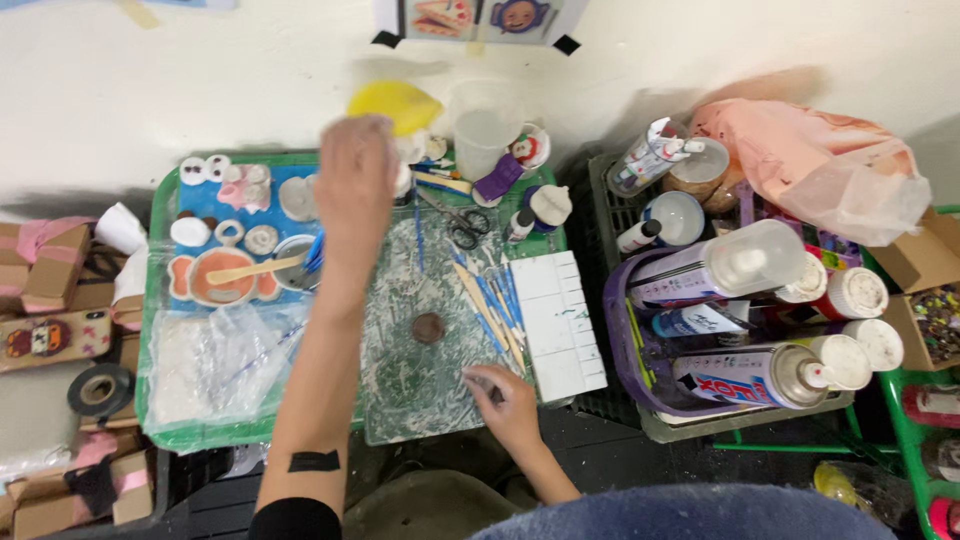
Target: The person shapes a piece of clay by hand on a plastic-covered surface, then positions and presses two small circular clay pieces onto the main piece and uses a brush to apply detail.
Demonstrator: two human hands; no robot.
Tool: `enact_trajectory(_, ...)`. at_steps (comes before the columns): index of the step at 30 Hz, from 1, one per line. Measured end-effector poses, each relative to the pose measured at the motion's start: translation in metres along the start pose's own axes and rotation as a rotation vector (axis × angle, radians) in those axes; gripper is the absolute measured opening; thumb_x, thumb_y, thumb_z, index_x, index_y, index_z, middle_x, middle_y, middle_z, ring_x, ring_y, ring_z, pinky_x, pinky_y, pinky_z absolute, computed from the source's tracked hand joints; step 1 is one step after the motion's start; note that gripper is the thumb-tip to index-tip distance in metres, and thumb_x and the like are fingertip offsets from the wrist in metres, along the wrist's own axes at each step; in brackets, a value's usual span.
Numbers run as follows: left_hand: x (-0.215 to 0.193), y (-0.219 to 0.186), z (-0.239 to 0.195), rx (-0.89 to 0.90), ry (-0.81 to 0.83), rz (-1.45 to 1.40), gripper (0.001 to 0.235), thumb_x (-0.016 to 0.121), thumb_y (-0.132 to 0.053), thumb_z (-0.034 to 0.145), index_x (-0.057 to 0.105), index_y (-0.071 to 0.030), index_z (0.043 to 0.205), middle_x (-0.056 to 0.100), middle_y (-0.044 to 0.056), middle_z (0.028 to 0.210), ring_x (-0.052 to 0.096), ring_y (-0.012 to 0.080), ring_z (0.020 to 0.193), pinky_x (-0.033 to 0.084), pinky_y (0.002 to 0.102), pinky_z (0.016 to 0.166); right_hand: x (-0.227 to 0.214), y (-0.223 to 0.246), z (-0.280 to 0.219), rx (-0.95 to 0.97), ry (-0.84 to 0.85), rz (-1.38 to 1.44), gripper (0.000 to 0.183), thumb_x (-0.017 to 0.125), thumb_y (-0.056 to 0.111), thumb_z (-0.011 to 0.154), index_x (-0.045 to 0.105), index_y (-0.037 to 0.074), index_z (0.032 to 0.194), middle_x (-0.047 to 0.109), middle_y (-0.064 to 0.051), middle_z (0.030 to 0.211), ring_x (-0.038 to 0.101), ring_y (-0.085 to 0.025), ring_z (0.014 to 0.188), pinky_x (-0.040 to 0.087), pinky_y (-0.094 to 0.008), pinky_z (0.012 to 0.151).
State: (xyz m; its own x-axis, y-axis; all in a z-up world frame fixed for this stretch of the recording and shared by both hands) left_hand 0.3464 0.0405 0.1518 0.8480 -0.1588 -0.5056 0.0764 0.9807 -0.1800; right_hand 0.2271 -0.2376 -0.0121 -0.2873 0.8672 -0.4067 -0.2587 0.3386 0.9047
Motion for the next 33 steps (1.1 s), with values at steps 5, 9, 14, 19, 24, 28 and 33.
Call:
enact_trajectory(5,0.028,0.037,0.023,-0.056,0.142,0.013,0.019,0.073,-0.004,0.092,0.065,-0.003,0.109,0.065,0.012,0.114,0.063,0.033,0.111,0.056,0.042,0.083,0.0,-0.012,0.003,0.063,0.11,0.011,0.015,0.079,0.01,0.086,0.078,0.011,0.1,0.079,-0.002,0.096,0.063,-0.006,0.061,0.048,-0.021,0.051)
enact_trajectory(9,0.035,0.048,0.008,-0.101,0.139,-0.06,0.013,0.074,-0.003,0.096,0.068,-0.004,0.107,0.066,0.01,0.114,0.063,0.0307,0.109,0.056,0.042,0.084,-0.003,-0.011,0.004,0.061,0.124,0.044,0.014,0.08,0.009,0.086,0.078,0.01,0.099,0.078,-0.002,0.093,0.064,-0.006,0.06,0.047,-0.022,0.051)
enact_trajectory(14,0.058,0.053,-0.02,-0.143,0.412,-0.125,0.008,0.074,-0.007,0.094,0.072,-0.006,0.102,0.068,0.008,0.116,0.063,0.029,0.109,0.055,0.042,0.088,-0.001,-0.008,0.005,0.026,0.117,0.002,0.013,0.079,0.01,0.086,0.077,0.01,0.099,0.078,-0.001,0.094,0.062,-0.006,0.06,0.047,-0.022,0.052)
enact_trajectory(19,0.061,0.05,-0.026,-0.067,0.594,0.074,0.029,0.085,-0.019,0.073,0.079,-0.014,0.101,0.07,0.005,0.106,0.061,0.0273,0.114,0.03,0.056,0.113,-0.002,-0.01,0.006,0.097,0.131,-0.002,0.013,0.081,0.011,0.084,0.079,0.012,0.097,0.079,0.0,0.091,0.062,-0.005,0.059,0.047,-0.022,0.051)
enact_trajectory(24,0.02,0.037,-0.016,-0.066,0.515,-0.058,0.033,0.086,-0.023,0.078,0.076,-0.012,0.108,0.07,0.006,0.112,0.061,0.0281,0.115,0.031,0.056,0.111,0.001,-0.015,0.004,0.073,0.118,-0.003,0.009,0.08,0.01,0.087,0.081,0.013,0.096,0.08,-0.001,0.089,0.064,-0.005,0.062,0.048,-0.021,0.054)
enact_trajectory(28,-0.067,0.026,-0.04,-0.036,0.39,-0.263,0.034,0.083,-0.019,0.089,0.071,-0.011,0.12,0.069,0.007,0.121,0.061,0.0298,0.122,0.038,0.05,0.108,0.004,-0.013,0.01,0.111,0.099,-0.037,0.012,0.077,0.011,0.09,0.081,0.014,0.101,0.081,-0.003,0.097,0.069,-0.007,0.067,0.054,-0.022,0.059)
enact_trajectory(33,-0.174,0.061,-0.113,-0.287,0.269,-0.184,0.038,0.08,-0.012,0.088,0.07,-0.011,0.124,0.068,0.009,0.126,0.062,0.0328,0.118,0.045,0.048,0.103,0.015,0.02,0.032,0.052,0.026,-0.11,0.013,0.074,0.013,0.09,0.079,0.011,0.103,0.081,-0.004,0.1,0.068,-0.012,0.061,0.053,-0.026,0.055)
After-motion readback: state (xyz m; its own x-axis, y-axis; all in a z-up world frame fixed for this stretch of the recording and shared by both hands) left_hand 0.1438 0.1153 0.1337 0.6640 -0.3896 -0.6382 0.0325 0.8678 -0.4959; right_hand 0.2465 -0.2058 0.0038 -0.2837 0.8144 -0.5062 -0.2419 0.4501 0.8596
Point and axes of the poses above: each hand's wrist, its own z-axis towards the middle knuckle, its own x-axis out of the palm, y = z × x, the point moved 5 cm from there along z, towards the middle knuckle
